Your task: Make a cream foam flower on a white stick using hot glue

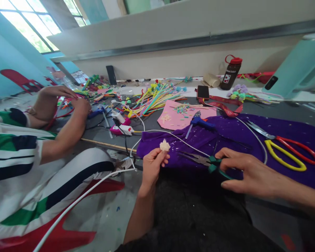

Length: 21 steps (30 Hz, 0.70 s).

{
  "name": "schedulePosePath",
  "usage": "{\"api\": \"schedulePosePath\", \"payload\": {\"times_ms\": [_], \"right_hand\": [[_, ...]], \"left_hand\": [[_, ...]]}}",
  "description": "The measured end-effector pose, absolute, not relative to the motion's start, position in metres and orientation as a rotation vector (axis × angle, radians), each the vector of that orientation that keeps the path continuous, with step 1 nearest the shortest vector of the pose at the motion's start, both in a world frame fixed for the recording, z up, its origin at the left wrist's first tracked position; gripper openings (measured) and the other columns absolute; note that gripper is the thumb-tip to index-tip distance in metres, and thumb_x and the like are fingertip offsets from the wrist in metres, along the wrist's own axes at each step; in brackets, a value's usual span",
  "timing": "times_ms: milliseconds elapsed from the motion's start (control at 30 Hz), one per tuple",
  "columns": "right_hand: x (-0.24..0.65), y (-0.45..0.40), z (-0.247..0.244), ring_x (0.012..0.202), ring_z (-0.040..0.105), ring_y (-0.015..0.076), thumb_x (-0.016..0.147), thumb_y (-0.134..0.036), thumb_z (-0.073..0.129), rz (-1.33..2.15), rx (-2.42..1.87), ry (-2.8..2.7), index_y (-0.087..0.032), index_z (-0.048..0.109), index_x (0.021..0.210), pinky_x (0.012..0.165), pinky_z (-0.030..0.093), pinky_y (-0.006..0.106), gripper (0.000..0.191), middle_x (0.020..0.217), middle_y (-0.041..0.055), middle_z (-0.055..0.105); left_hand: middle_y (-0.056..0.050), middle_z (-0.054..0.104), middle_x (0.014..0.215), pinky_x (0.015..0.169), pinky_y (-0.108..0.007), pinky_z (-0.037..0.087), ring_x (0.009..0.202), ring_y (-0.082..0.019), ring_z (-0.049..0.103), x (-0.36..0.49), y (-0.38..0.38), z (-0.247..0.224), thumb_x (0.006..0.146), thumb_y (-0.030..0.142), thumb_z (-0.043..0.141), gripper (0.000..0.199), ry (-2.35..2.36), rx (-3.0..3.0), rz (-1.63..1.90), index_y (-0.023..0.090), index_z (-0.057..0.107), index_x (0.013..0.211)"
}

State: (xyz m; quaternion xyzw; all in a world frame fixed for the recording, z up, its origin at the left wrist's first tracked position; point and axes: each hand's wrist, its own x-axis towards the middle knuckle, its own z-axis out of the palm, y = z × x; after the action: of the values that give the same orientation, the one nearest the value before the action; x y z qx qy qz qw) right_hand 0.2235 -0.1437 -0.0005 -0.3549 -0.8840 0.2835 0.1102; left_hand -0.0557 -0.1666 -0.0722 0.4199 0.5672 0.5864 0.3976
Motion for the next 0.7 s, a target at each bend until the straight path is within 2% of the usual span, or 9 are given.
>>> {"api": "schedulePosePath", "payload": {"times_ms": [133, 267, 700], "right_hand": [[0.219, -0.15, -0.007, 0.084, 0.055, 0.0165, 0.068, -0.022, 0.062, 0.904, -1.033, -2.516, -0.019, 0.054, 0.07, 0.075, 0.044, 0.03, 0.009, 0.102, 0.0028, 0.052], [0.213, -0.156, -0.01, 0.081, 0.055, 0.0153, 0.067, -0.019, 0.061, 0.897, -1.042, -2.476, -0.019, 0.053, 0.07, 0.073, 0.043, 0.029, 0.009, 0.104, 0.0029, 0.051], [0.212, -0.157, -0.015, 0.082, 0.053, 0.0153, 0.068, -0.02, 0.063, 0.928, -1.041, -2.46, -0.019, 0.053, 0.073, 0.074, 0.042, 0.029, 0.011, 0.108, 0.0028, 0.048]], "left_hand": [[0.0, 0.06, 0.056, 0.038, -0.015, 0.032, 0.042, -0.005, 0.048, -0.05, -0.167, -0.072, 0.071, 0.034, 0.063, 0.021, 1.233, 0.858, 1.473, 0.013, 0.063, 0.073], [0.001, 0.058, 0.053, 0.037, -0.014, 0.032, 0.041, -0.005, 0.048, -0.044, -0.168, -0.07, 0.07, 0.032, 0.065, 0.02, 1.128, 0.771, 1.481, 0.012, 0.063, 0.073], [0.002, 0.058, 0.053, 0.035, -0.014, 0.031, 0.039, -0.005, 0.048, -0.038, -0.168, -0.074, 0.07, 0.031, 0.065, 0.018, 1.094, 0.766, 1.494, 0.013, 0.061, 0.07]]}}
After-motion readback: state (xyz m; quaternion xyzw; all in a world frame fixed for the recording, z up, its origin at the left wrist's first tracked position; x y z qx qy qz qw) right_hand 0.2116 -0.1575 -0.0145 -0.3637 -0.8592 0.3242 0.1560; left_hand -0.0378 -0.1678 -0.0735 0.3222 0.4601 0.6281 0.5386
